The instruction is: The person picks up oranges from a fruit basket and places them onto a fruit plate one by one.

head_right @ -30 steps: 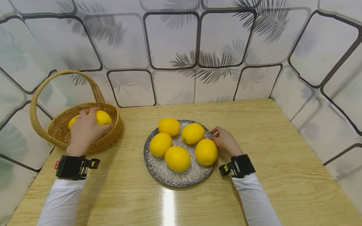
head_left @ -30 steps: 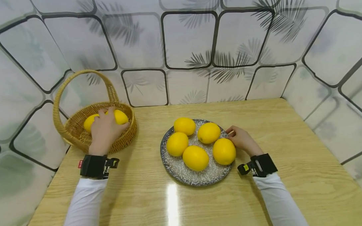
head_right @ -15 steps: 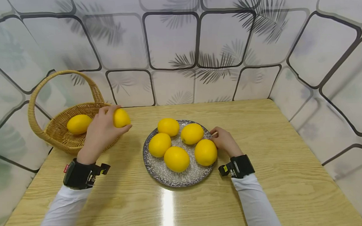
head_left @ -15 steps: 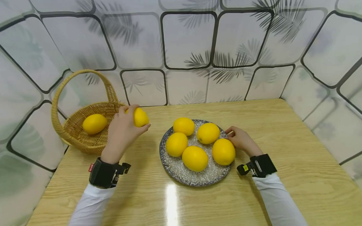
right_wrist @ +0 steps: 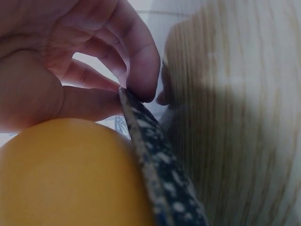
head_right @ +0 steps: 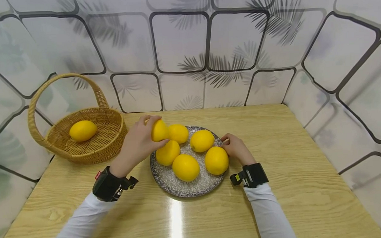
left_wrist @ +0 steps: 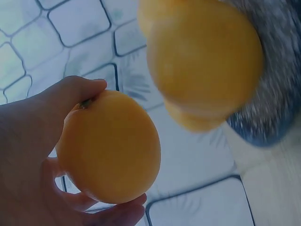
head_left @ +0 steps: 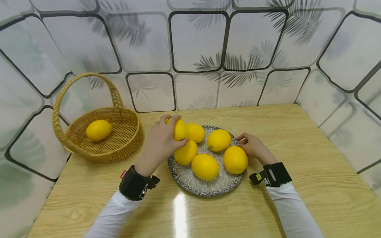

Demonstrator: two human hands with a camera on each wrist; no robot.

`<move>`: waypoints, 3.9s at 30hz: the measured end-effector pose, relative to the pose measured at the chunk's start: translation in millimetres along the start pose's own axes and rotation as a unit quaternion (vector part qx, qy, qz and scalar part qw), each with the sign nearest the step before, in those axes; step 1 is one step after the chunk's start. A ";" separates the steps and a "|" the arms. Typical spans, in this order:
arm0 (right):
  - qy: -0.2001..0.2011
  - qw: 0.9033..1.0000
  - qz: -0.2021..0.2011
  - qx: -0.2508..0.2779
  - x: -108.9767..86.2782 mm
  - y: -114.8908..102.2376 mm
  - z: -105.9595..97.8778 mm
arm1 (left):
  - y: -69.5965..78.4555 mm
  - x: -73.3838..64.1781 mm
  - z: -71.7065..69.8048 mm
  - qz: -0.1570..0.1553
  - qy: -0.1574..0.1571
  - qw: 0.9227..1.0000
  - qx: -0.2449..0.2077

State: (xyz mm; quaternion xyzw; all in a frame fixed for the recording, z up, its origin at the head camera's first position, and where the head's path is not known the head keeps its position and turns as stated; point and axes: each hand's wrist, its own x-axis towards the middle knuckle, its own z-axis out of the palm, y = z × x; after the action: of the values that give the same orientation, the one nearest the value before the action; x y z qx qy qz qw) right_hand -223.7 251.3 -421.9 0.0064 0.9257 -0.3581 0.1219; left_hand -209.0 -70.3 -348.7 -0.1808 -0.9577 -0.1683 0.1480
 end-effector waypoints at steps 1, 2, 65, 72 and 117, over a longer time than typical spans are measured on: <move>-0.001 1.000 0.000 0.000 0.0 0.3 0.4 | 4.6 0.3 3.3 0.008 0.000 1.000 -0.002; -0.001 1.000 0.001 0.001 0.0 0.6 0.9 | 9.4 0.5 6.0 0.016 -0.001 1.000 -0.004; -0.004 1.000 0.002 0.010 1.2 4.7 1.7 | 60.5 -6.7 61.8 0.088 -0.126 0.985 0.075; -0.004 1.000 -0.002 0.017 1.3 4.9 0.8 | 60.1 -6.6 60.5 0.085 -0.126 0.985 0.081; -0.009 1.000 0.000 0.022 2.7 4.2 -0.6 | 61.2 -10.0 55.3 0.091 -0.103 0.989 0.052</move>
State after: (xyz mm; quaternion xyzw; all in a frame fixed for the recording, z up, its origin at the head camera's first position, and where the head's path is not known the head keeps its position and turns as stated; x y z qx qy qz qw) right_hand -226.1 254.6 -424.9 0.0054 0.9163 -0.3787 0.1301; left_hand -188.2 1.3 -385.5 -0.2754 -0.9549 -0.0849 0.0720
